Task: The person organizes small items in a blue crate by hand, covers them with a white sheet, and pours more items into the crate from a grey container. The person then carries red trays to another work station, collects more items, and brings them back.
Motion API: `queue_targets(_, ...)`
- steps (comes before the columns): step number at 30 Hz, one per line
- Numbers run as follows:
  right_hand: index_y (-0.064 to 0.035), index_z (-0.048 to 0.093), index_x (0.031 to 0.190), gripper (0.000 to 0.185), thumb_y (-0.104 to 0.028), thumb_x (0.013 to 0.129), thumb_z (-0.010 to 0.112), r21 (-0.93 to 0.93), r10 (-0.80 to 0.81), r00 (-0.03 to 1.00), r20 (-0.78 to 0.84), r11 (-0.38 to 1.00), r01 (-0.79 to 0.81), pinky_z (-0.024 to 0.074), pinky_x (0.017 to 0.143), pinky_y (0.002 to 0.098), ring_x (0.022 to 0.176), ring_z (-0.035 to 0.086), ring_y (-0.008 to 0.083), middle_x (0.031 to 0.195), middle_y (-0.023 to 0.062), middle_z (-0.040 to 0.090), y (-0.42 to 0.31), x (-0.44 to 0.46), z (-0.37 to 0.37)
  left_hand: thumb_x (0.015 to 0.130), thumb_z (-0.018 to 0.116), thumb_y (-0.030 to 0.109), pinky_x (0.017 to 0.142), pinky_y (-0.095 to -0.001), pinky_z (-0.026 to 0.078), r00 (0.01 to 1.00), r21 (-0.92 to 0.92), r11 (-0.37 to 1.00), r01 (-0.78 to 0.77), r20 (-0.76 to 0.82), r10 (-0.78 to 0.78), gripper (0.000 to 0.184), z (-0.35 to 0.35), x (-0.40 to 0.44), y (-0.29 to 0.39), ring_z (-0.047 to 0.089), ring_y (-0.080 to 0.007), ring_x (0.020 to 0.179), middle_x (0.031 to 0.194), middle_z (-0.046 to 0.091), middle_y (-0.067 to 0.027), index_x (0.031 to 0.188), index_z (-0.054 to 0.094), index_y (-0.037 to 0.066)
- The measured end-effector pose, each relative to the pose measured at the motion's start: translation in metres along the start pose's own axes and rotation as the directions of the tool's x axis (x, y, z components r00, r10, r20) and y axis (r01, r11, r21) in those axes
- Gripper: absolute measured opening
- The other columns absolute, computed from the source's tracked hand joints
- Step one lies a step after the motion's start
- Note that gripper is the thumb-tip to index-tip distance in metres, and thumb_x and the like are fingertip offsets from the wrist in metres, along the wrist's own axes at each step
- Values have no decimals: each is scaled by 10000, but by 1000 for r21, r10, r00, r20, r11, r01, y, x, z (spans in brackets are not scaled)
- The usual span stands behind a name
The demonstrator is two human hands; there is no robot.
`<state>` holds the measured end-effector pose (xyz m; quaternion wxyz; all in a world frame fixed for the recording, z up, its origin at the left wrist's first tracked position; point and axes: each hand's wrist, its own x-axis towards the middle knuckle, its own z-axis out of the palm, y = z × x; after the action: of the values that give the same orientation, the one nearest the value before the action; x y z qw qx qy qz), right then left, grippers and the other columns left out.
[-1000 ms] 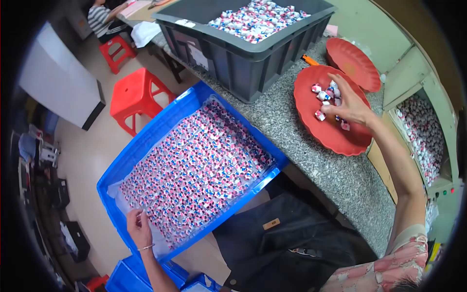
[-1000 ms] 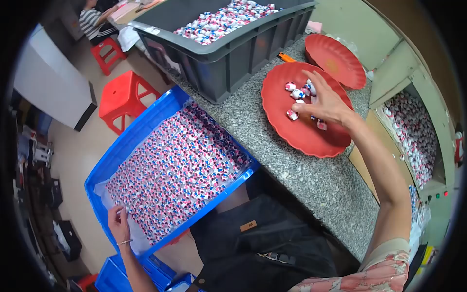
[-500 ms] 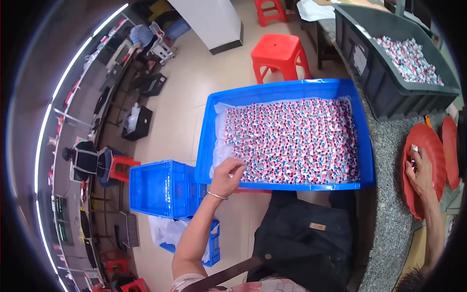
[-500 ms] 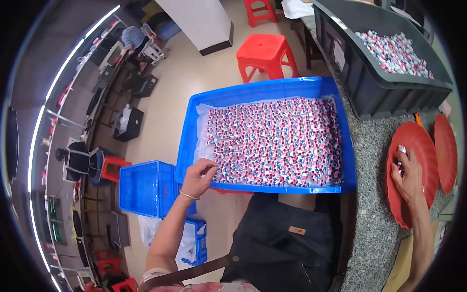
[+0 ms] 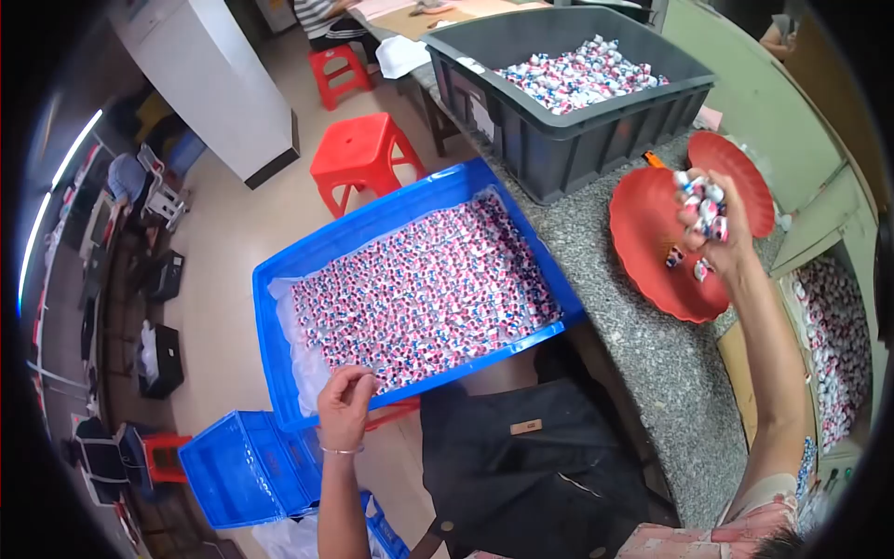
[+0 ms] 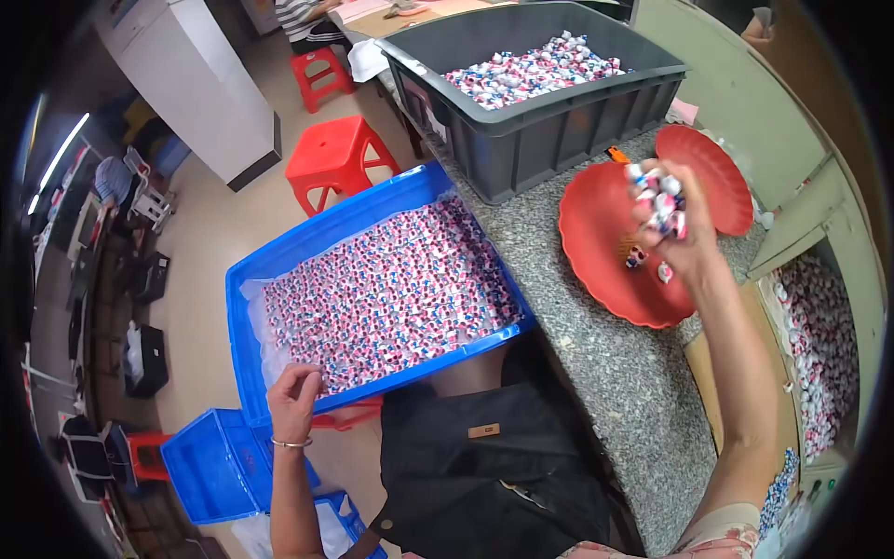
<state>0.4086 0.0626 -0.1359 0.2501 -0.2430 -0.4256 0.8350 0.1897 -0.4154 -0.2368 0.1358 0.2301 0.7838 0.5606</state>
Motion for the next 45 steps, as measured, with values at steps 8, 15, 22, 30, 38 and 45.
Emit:
queue_targets(8,-161,580,1013,279,-386,864,507,232,598,709,373,680,-696,387,434,278,601,524,183,833,51,576,195,-85,153,845,635,23,844,-281,497,875,-289,953,89,479,64,365,65,17,66,598,-135,961,1109,595,-81,1194,530,-2)
queue_targets(15,-149,564,995,280,-397,875,514,217,694,515,503,476,-852,403,454,272,633,533,175,819,66,573,308,-74,215,833,671,39,776,-254,521,942,-591,746,308,298,-153,293,-6,4,-32,618,-114,876,969,633,-69,1107,577,-9)
queue_targets(22,-153,560,932,248,-390,868,530,196,768,437,468,392,-899,381,442,256,623,529,169,809,91,575,369,-44,245,829,655,32,725,-247,533,905,-381,834,400,24,-424,303,-140,20,-139,655,-150,838,956,656,-107,1123,603,-16)
queue_targets(30,-114,607,963,322,-406,857,526,110,838,336,431,321,-941,373,442,259,618,524,173,818,110,586,411,9,287,747,720,223,712,-346,504,876,536,695,479,-340,-341,318,-177,96,-242,648,-260,803,854,652,-138,956,609,9)
queue_targets(38,-109,601,1034,377,-438,890,485,152,777,302,553,262,-953,349,444,238,637,500,168,832,94,568,432,49,304,749,689,259,813,-453,470,817,569,595,568,-303,-490,367,-166,144,-279,585,-379,978,1059,603,-195,1019,557,50)
queue_targets(45,-104,563,1189,419,-418,931,458,329,768,364,527,211,-921,506,823,513,1009,605,339,1173,200,585,441,67,295,769,708,125,680,-310,493,926,330,892,308,-320,-201,291,-140,141,-210,615,-217,818,942,636,-128,1018,582,44)
